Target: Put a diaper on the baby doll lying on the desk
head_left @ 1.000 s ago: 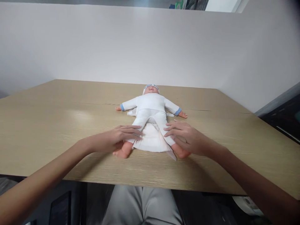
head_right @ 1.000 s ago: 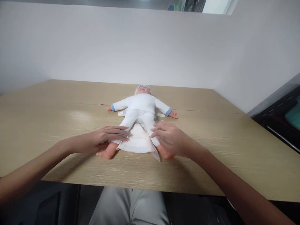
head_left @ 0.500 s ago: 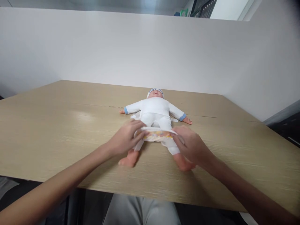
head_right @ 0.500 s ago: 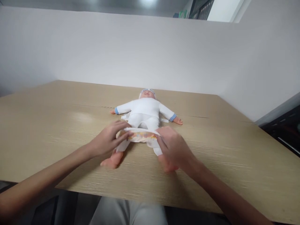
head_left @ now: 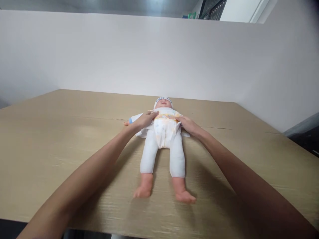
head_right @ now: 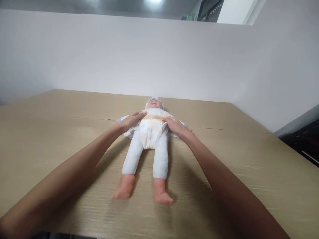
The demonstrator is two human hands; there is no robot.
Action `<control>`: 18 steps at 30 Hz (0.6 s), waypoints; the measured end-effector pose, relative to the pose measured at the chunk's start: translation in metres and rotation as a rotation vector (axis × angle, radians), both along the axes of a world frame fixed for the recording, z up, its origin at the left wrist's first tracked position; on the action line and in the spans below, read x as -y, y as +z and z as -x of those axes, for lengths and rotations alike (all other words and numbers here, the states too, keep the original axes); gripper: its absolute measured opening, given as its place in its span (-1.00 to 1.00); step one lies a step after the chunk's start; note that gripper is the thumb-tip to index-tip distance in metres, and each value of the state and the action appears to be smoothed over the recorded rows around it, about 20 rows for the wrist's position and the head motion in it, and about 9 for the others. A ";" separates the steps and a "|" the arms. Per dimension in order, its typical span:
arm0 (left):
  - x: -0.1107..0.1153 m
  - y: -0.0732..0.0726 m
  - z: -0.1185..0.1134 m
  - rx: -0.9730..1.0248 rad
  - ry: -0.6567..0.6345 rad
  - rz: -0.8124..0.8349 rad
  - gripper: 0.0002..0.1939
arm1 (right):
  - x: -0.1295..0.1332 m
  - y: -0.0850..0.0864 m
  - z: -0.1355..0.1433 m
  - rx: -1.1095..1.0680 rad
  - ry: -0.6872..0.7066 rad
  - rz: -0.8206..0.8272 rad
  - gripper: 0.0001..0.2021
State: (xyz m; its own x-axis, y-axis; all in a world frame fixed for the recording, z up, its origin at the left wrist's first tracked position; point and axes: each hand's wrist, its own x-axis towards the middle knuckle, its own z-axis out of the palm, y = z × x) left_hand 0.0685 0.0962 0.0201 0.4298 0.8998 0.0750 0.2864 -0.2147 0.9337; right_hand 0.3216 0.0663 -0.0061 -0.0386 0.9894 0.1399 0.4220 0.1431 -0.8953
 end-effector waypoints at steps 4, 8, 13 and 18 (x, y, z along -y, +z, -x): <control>0.020 0.006 0.011 -0.044 0.006 0.062 -0.41 | 0.015 -0.005 -0.007 -0.028 0.077 0.075 -0.57; 0.027 0.010 0.016 -0.164 0.139 0.002 -0.54 | 0.036 -0.007 -0.019 0.080 0.069 -0.032 -0.57; 0.031 0.023 0.009 -0.349 0.216 -0.547 -0.76 | 0.069 -0.026 -0.038 0.419 -0.139 -0.312 -0.74; 0.055 0.043 -0.032 -0.422 0.005 -0.882 -0.76 | 0.091 -0.050 -0.050 0.689 -0.197 -0.354 -0.83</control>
